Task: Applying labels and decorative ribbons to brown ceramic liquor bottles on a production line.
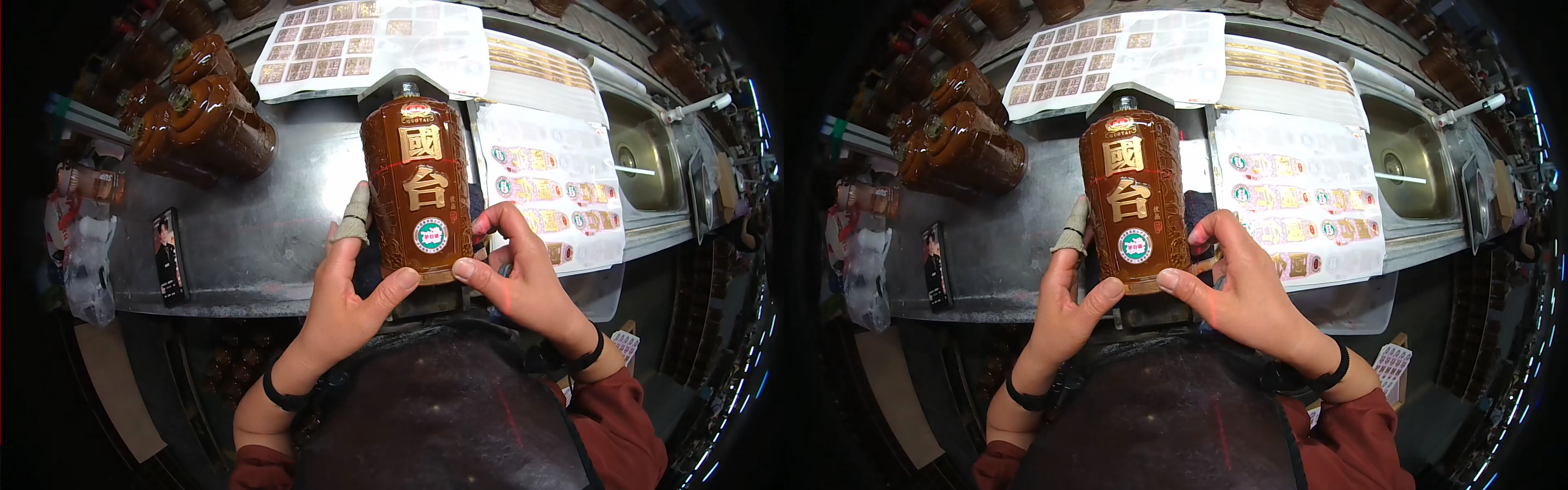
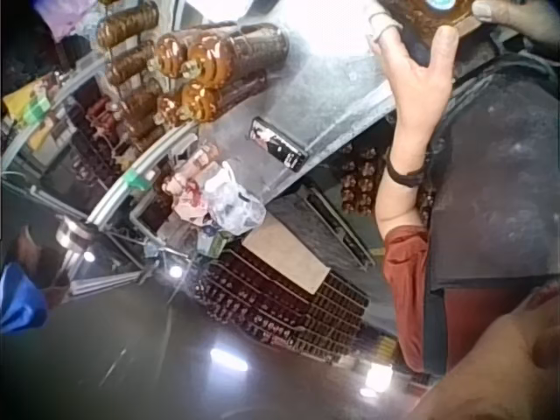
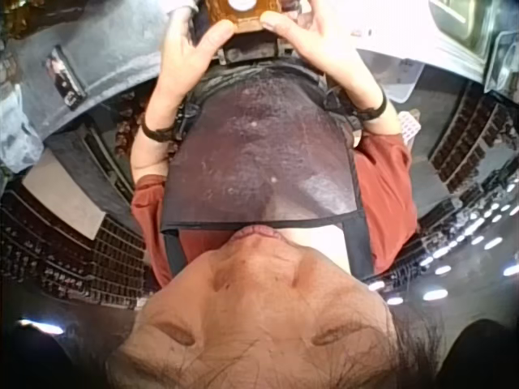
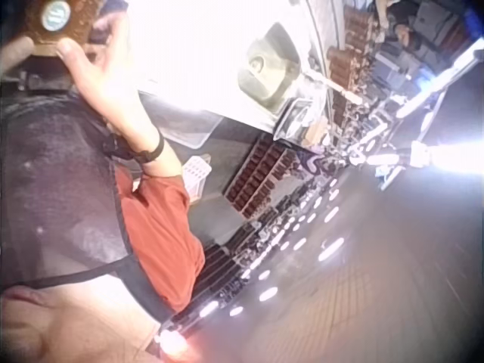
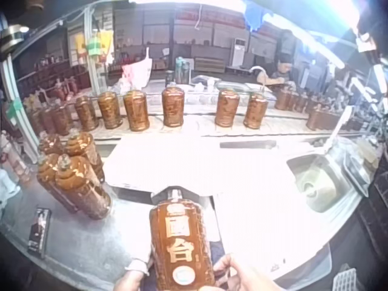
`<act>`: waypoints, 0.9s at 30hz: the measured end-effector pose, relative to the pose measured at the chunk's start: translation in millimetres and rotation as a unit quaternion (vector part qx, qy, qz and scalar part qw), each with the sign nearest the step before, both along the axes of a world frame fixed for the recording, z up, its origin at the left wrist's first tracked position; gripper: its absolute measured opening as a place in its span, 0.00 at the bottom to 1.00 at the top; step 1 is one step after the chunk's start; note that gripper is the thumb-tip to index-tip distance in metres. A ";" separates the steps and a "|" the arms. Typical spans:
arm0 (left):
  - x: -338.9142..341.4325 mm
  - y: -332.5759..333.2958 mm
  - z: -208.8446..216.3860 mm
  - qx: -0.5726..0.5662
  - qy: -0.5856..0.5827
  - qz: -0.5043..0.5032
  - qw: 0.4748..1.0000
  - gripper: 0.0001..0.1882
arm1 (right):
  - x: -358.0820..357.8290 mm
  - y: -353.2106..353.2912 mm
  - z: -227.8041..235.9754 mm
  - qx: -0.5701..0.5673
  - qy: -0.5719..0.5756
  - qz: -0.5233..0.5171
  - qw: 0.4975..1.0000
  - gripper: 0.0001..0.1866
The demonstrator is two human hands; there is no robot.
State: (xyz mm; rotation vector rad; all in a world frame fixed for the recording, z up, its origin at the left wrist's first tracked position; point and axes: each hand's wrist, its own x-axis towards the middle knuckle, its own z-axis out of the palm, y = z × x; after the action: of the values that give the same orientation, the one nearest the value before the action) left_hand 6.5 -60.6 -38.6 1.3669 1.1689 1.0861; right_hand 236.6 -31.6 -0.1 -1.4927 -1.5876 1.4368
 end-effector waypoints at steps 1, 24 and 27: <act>-1.8 0.4 0.4 -0.006 0.011 -0.016 1.000 0.50 | 0.4 -0.2 -1.0 0.003 0.001 0.001 1.000 0.25; -0.8 -1.2 -1.1 -0.001 0.007 0.000 1.000 0.49 | -2.1 -1.9 -2.0 0.009 0.010 -0.002 1.000 0.24; -1.7 -1.3 -0.7 -0.002 0.014 -0.002 1.000 0.49 | -2.8 -1.8 -1.9 0.015 0.009 -0.001 1.000 0.24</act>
State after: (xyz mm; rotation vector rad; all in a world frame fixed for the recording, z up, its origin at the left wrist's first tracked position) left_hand 4.8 -61.9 -39.3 1.3852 1.1859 1.0645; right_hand 233.8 -33.4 -2.0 -1.4601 -1.5890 1.4154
